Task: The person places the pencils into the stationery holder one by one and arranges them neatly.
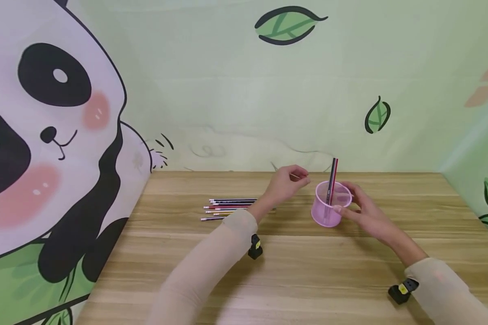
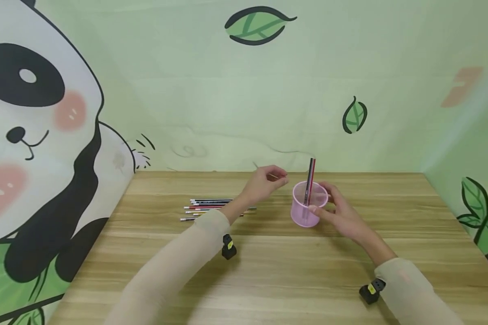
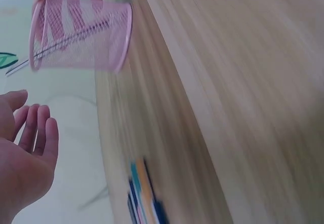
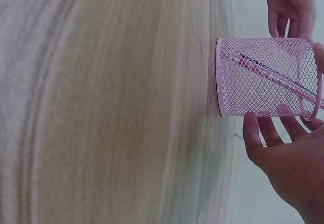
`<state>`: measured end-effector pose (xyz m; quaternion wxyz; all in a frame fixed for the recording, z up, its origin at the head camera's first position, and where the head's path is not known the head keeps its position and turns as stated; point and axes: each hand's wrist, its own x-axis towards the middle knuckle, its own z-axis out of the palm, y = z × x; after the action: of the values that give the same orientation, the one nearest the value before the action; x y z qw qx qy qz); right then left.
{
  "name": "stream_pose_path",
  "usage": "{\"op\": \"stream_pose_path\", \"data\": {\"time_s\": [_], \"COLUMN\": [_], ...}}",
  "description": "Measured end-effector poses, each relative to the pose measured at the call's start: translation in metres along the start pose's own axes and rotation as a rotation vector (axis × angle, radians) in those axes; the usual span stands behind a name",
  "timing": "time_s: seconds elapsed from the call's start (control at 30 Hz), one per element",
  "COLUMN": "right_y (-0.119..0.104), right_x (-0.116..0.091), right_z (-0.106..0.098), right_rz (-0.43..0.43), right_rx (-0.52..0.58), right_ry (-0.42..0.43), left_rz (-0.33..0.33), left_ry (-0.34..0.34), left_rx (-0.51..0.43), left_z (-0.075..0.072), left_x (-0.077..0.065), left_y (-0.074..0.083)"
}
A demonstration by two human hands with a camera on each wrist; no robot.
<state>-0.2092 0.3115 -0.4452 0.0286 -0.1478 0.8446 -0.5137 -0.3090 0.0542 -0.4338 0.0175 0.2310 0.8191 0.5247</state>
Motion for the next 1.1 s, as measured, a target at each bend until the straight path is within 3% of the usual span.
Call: {"op": "stream_pose_path", "data": {"time_s": [0.37, 0.57, 0.9, 1.1], "right_y": [-0.001, -0.001, -0.001, -0.001], "right_x": [0.002, 0.003, 0.0, 0.0], "right_z": [0.001, 0.001, 0.003, 0.003], "right_rz": [0.014, 0.02, 0.003, 0.006], "right_rx": [0.003, 0.0, -0.012, 0.006], "right_ry": [0.001, -0.002, -0.002, 0.004], "left_rz": [0.052, 0.055, 0.088, 0.129], "left_ry": [-0.25, -0.32, -0.391, -0.398], "left_rx": [0.232, 0.321, 0.534, 0.57], "left_z": [-0.063, -0.086, -0.1, -0.097], "left_x": [-0.022, -0.037, -0.067, -0.08], "left_y": [-0.014, -0.024, -0.048, -0.05]}}
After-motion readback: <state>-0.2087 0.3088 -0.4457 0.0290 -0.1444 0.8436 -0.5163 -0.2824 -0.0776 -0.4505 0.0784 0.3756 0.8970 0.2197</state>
